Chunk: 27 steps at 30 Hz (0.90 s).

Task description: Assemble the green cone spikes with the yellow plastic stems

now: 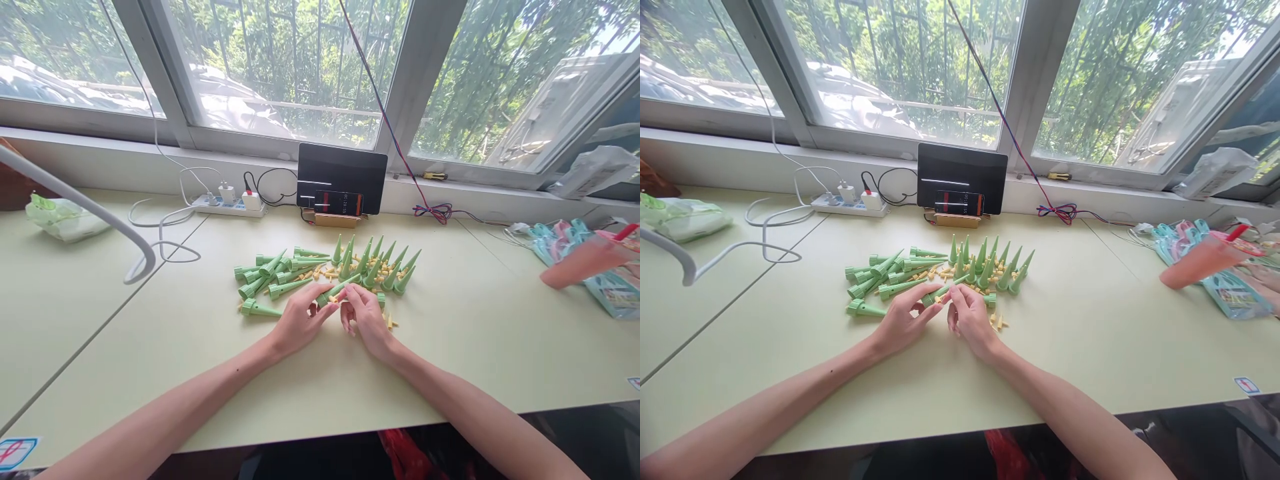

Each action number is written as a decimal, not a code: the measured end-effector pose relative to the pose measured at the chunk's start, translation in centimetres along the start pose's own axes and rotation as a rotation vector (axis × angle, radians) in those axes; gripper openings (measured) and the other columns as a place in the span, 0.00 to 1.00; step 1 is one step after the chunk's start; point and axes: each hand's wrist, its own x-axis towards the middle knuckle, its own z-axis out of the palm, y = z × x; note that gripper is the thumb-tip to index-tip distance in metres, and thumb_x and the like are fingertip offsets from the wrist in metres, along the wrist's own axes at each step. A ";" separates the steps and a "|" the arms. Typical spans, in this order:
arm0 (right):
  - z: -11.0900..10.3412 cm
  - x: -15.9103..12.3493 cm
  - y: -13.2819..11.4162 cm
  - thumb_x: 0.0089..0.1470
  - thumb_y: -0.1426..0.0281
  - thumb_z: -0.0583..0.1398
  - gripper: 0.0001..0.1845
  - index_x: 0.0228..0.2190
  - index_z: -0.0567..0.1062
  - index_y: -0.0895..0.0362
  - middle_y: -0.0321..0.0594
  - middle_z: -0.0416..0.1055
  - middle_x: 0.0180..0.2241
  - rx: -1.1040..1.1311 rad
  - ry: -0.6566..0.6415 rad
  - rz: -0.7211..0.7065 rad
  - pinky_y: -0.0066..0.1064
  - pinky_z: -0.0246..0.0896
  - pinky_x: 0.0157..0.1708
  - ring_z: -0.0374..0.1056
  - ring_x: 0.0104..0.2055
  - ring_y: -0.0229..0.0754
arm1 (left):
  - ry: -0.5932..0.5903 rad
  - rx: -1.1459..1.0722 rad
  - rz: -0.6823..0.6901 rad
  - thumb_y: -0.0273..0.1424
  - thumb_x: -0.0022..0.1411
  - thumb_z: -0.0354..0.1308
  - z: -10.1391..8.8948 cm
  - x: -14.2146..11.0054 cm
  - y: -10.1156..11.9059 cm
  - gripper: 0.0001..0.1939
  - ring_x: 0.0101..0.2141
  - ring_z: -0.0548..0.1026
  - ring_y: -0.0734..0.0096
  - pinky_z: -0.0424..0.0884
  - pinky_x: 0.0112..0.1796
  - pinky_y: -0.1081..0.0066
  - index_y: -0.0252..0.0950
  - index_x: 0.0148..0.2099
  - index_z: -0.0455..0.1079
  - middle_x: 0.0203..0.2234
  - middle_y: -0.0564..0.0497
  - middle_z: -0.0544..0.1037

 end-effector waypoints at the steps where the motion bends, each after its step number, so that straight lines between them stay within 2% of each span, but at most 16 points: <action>1: 0.0 0.0 0.0 0.61 0.50 0.54 0.22 0.29 0.69 0.55 0.29 0.61 0.14 -0.006 0.005 -0.007 0.25 0.48 0.14 0.54 0.13 0.32 | 0.008 0.014 0.016 0.39 0.66 0.55 0.0 0.0 0.0 0.18 0.36 0.75 0.69 0.73 0.28 0.74 0.36 0.54 0.69 0.43 0.45 0.77; 8: -0.2 0.1 0.3 0.61 0.53 0.56 0.17 0.31 0.68 0.54 0.26 0.57 0.13 -0.124 0.036 -0.055 0.25 0.50 0.16 0.54 0.14 0.33 | 0.028 0.145 0.061 0.36 0.64 0.59 0.2 -0.4 -0.4 0.20 0.29 0.71 0.75 0.70 0.27 0.73 0.38 0.57 0.66 0.45 0.46 0.75; 10: -0.2 0.2 0.2 0.59 0.55 0.59 0.15 0.32 0.69 0.54 0.27 0.60 0.15 -0.148 0.037 -0.062 0.25 0.51 0.16 0.56 0.15 0.32 | 0.043 0.188 0.060 0.35 0.64 0.59 0.2 -0.5 -0.4 0.20 0.33 0.72 0.72 0.72 0.30 0.71 0.39 0.57 0.65 0.46 0.46 0.74; 13: -0.2 0.3 0.2 0.56 0.58 0.62 0.13 0.33 0.70 0.54 0.33 0.68 0.27 -0.151 0.024 -0.079 0.26 0.53 0.16 0.58 0.18 0.31 | 0.054 0.246 0.094 0.32 0.63 0.59 0.2 -0.5 -0.4 0.20 0.44 0.73 0.64 0.73 0.42 0.65 0.39 0.57 0.65 0.47 0.46 0.74; 16: -0.3 0.3 0.4 0.56 0.60 0.62 0.11 0.34 0.70 0.55 0.36 0.68 0.35 -0.203 0.005 -0.100 0.26 0.56 0.17 0.61 0.20 0.31 | 0.038 0.279 0.118 0.29 0.64 0.58 0.1 -0.4 -0.5 0.20 0.49 0.71 0.61 0.71 0.49 0.60 0.39 0.58 0.64 0.47 0.46 0.75; 24: -0.9 0.4 0.8 0.61 0.64 0.58 0.08 0.38 0.71 0.55 0.38 0.71 0.36 -0.498 0.013 -0.256 0.28 0.57 0.21 0.62 0.22 0.33 | -0.006 0.282 0.155 0.29 0.61 0.59 -0.7 0.2 -0.2 0.20 0.46 0.71 0.60 0.71 0.48 0.59 0.37 0.56 0.65 0.44 0.46 0.76; 27: -0.9 0.5 0.6 0.61 0.66 0.57 0.07 0.38 0.72 0.55 0.38 0.73 0.36 -0.587 0.028 -0.315 0.29 0.57 0.23 0.60 0.21 0.34 | 0.001 0.271 0.139 0.29 0.65 0.55 -1.0 0.3 -0.1 0.14 0.42 0.72 0.62 0.71 0.44 0.62 0.37 0.53 0.67 0.39 0.47 0.77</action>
